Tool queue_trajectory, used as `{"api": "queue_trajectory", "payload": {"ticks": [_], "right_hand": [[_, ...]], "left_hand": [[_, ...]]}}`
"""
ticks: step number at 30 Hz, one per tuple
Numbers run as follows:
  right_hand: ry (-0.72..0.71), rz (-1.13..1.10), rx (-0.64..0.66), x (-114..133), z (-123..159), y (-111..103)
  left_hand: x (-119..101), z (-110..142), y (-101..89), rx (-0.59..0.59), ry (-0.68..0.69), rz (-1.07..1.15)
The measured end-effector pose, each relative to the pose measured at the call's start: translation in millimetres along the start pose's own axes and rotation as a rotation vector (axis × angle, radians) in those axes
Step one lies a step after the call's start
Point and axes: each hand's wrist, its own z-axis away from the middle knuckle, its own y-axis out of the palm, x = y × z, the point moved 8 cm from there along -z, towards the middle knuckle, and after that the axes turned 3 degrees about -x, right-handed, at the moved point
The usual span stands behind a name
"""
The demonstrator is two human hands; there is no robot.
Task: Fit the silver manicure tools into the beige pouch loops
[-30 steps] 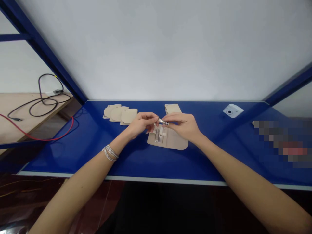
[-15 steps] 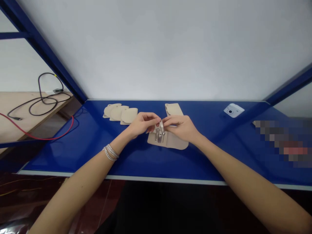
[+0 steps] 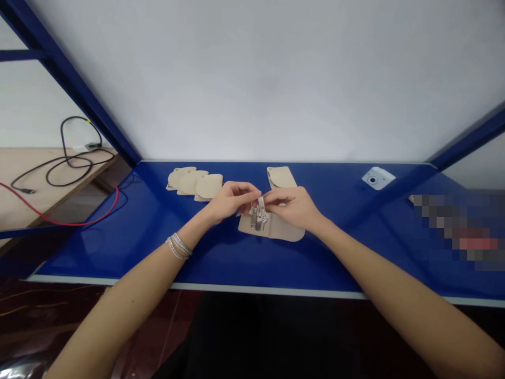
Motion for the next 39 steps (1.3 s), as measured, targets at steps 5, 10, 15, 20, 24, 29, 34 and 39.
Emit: {"api": "queue_trajectory", "payload": {"ticks": [5, 10, 15, 20, 24, 29, 34, 39], "right_hand": [[-0.001, 0.007, 0.025, -0.5, -0.7, 2.4], [0.005, 0.018, 0.03, 0.0, -1.3, 3.3], [0.009, 0.03, 0.073, -0.8, -0.9, 7.2], [0.012, 0.04, 0.078, -2.1, -0.3, 8.0], [0.017, 0.041, 0.088, -4.1, -0.3, 9.1], [0.036, 0.028, 0.089, -7.1, -0.2, 9.3], [0.038, 0.049, 0.104, -4.2, -0.1, 8.9], [0.031, 0.051, 0.123, -0.6, 0.1, 9.3]], "left_hand": [[-0.2, 1.2, 1.4, 0.016, 0.008, -0.041], [-1.4, 1.8, 2.4, 0.022, 0.028, -0.055], [-4.0, 2.4, 4.8, 0.041, 0.038, -0.075], [-5.1, 2.3, 4.1, 0.033, 0.039, -0.094], [-2.8, 1.5, 2.0, 0.024, 0.052, -0.115], [-0.3, 1.0, -0.1, 0.01, 0.044, -0.132], [-5.5, 2.7, 4.1, 0.028, 0.05, -0.114], [-5.5, 2.4, 4.3, 0.024, 0.05, -0.104]]}}
